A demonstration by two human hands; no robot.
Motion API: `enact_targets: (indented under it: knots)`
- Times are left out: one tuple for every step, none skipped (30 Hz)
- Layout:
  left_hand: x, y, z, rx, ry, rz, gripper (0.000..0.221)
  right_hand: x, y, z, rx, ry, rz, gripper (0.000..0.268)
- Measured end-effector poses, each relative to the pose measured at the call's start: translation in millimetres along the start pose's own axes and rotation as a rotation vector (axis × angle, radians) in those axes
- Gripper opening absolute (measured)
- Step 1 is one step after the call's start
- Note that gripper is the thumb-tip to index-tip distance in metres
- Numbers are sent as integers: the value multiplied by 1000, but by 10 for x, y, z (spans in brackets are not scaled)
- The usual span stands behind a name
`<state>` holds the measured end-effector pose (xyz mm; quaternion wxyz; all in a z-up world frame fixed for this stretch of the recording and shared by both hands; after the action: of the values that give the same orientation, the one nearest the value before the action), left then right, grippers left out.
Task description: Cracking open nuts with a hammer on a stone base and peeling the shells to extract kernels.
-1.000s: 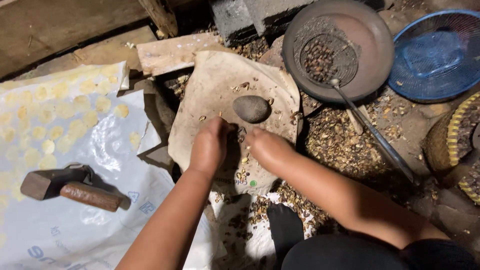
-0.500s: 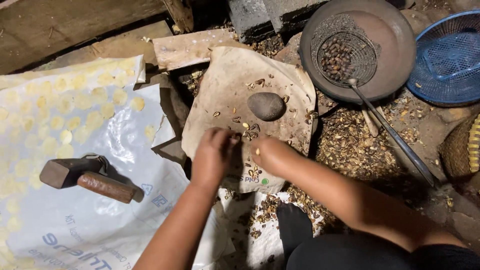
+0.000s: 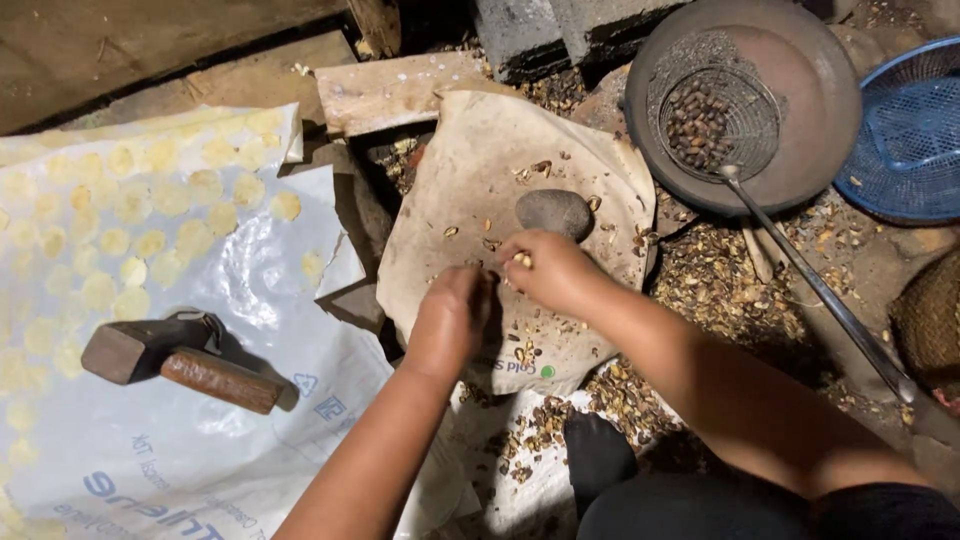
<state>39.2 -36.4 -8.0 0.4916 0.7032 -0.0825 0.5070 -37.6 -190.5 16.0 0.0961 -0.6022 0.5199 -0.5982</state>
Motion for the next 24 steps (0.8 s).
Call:
enact_targets:
  knots:
    - [-1,-82,14,175,-24,-234,20,76,-22,-101,-238,-75,269,24]
    - [14,-86,42,168,-21,-239,20,141,-62,-134,-236,-68,264,24]
    - [-38,-167,35,388,-63,-595,20,184,-84,-185,-295,-88,373,25]
    - [-95,-223,-27,612,-105,-947,20,195,-119,-255,-354,-115,487,28]
    - [-9,-105,-27,611,-103,-948,20,216,-182,-314,-352,-115,486,28]
    - [14,-20,-76,799,-106,-1179,21,245,-259,-363,-307,-109,421,26]
    - [32,92,-129,987,-109,-1409,22,275,-334,-412,-262,-103,356,25]
    - [46,119,-144,982,-107,-1411,22,295,-464,-472,-258,-101,355,25]
    - [26,160,-182,1048,-125,-1498,30,313,-667,-524,-109,-129,275,31]
    - [14,191,-263,1123,-142,-1581,38,298,-871,-612,36,-161,200,37]
    - [-42,122,-321,1127,-137,-1579,38,192,-645,-533,37,-166,203,37]
    - [-113,71,-362,1144,-151,-1605,33,147,-429,-434,109,-73,-40,30]
    - [-184,23,-395,1162,-165,-1632,28,105,-224,-337,181,20,-283,25]
    - [-130,22,-413,1153,-161,-1630,28,-10,-131,-328,187,26,-282,25]
    - [-81,85,-395,1091,-207,-1774,20,-145,-50,-316,224,-6,-250,23]
    - [-45,154,-415,1036,-263,-1913,13,-293,58,-349,249,-42,-216,21]
    - [21,131,-440,1039,-269,-1908,13,-368,29,-378,243,-38,-213,21]
    - [65,133,-437,1016,-247,-1942,11,-426,14,-431,277,-55,-245,22]
    - [103,141,-426,993,-224,-1975,10,-477,6,-481,310,-73,-278,24]
    - [118,232,-388,994,-273,-1978,10,-452,-17,-504,279,-52,-293,24]
    - [137,203,-372,1076,-155,-1805,12,-429,-77,-531,316,-28,-313,22]
    - [190,167,-359,1139,-35,-1626,14,-416,-149,-541,359,-6,-333,20]
    - [110,131,-343,1133,-75,-1631,14,-338,-111,-540,334,11,-349,20]
    - [64,31,-366,1149,-19,-1615,14,-294,-109,-564,341,30,-324,21]
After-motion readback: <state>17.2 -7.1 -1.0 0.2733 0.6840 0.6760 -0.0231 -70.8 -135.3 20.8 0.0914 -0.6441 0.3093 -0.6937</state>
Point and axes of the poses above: each hand's wrist, its own z-axis towards the middle knuckle, its own x-axis out of the back of the hand, y = z × x, the point moved 6 cm from there along z, towards the middle knuckle, and after that the axes turned 7 degrees about y, right-handed, at the moved point
